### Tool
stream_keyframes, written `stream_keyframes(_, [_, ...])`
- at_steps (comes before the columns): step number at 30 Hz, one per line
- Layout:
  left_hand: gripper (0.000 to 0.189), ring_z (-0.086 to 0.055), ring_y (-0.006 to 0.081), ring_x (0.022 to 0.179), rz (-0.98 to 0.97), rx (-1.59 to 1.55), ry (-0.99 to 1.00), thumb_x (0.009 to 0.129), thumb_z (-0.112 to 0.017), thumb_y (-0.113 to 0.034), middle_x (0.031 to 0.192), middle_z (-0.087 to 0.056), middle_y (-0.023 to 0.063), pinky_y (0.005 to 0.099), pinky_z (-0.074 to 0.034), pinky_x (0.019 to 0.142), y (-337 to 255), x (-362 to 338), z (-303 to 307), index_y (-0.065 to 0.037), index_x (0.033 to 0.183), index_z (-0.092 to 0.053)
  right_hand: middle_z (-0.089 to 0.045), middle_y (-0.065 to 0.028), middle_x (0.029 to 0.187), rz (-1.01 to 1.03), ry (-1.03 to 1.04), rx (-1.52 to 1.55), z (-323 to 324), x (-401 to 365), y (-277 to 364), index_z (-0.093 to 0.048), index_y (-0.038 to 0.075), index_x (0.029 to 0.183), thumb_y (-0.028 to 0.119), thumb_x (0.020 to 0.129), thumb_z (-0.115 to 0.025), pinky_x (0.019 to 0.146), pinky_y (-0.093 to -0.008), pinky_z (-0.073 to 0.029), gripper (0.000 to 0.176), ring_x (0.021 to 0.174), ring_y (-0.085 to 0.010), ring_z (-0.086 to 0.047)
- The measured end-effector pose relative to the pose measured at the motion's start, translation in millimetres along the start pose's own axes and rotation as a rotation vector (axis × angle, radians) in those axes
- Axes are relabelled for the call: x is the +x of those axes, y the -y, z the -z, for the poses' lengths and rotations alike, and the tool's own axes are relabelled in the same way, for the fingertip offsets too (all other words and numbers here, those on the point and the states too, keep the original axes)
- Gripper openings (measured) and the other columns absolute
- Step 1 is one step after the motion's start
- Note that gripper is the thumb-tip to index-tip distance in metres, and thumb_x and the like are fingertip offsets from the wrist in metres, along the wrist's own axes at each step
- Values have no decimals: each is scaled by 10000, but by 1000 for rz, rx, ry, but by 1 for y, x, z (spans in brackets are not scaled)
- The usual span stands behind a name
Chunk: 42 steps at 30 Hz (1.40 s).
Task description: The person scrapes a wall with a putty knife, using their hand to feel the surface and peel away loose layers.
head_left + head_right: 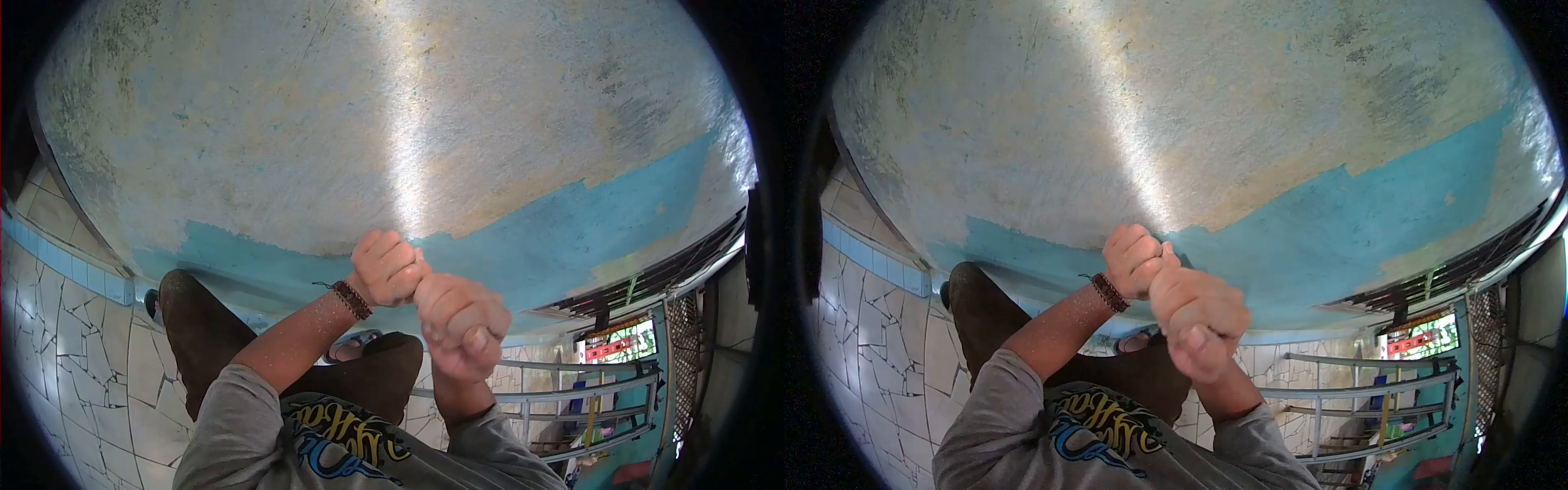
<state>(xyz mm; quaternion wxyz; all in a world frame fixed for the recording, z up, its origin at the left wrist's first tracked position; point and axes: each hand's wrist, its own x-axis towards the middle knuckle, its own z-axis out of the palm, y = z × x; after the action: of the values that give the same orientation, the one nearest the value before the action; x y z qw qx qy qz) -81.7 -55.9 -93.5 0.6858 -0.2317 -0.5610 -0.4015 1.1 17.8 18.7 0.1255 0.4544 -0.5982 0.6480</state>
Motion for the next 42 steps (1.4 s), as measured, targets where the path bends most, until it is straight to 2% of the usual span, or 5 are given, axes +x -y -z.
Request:
stream_keyframes(11, [151, -526, 184, 608, 40, -14, 38, 696, -684, -27, 714, -540, 15, 318, -341, 500, 6, -34, 7, -116, 712, -563, -498, -64, 579, -84, -7, 11, 6, -17, -32, -437, 85, 573, 158, 855, -479, 503, -330, -337, 295, 477, -176, -407])
stream_keyframes(18, [202, -503, 176, 590, -80, -60, -32, 682, -702, 6, 702, -521, 16, 315, -325, 491, -5, 17, -5, -112, 694, -539, -481, -72, 576, 100, -7, 82, 6, 2, 8, -462, 62, 595, 180, 857, -502, 517, -338, -358, 290, 485, -194, -405])
stream_keyframes(24, [302, -479, 184, 565, 80, 20, 105, 652, -710, 47, 635, -430, 0, 317, -311, 486, 6, -42, 21, -126, 642, -463, -511, -98, 598, -161, -6, 70, 12, -28, -49, -469, 32, 612, 185, 839, -505, 541, -375, -407, 276, 515, -226, -440])
stream_keyframes(31, [320, -420, 188, 509, 62, -152, -128, 666, -701, 86, 615, -373, 8, 315, -273, 446, -49, 44, -45, -113, 641, -451, -495, -42, 576, 23, 39, -136, 35, 2, 51, -458, 105, 593, 257, 901, -493, 554, -361, -419, 346, 487, -168, -451])
stream_keyframes(42, [326, -380, 176, 451, 81, -205, -105, 670, -654, 70, 593, -354, 9, 305, -241, 423, -57, 53, -63, -117, 618, -391, -480, -64, 539, 75, 31, -134, 46, 13, 58, -418, 62, 562, 242, 910, -541, 456, -348, -346, 411, 433, -192, -413])
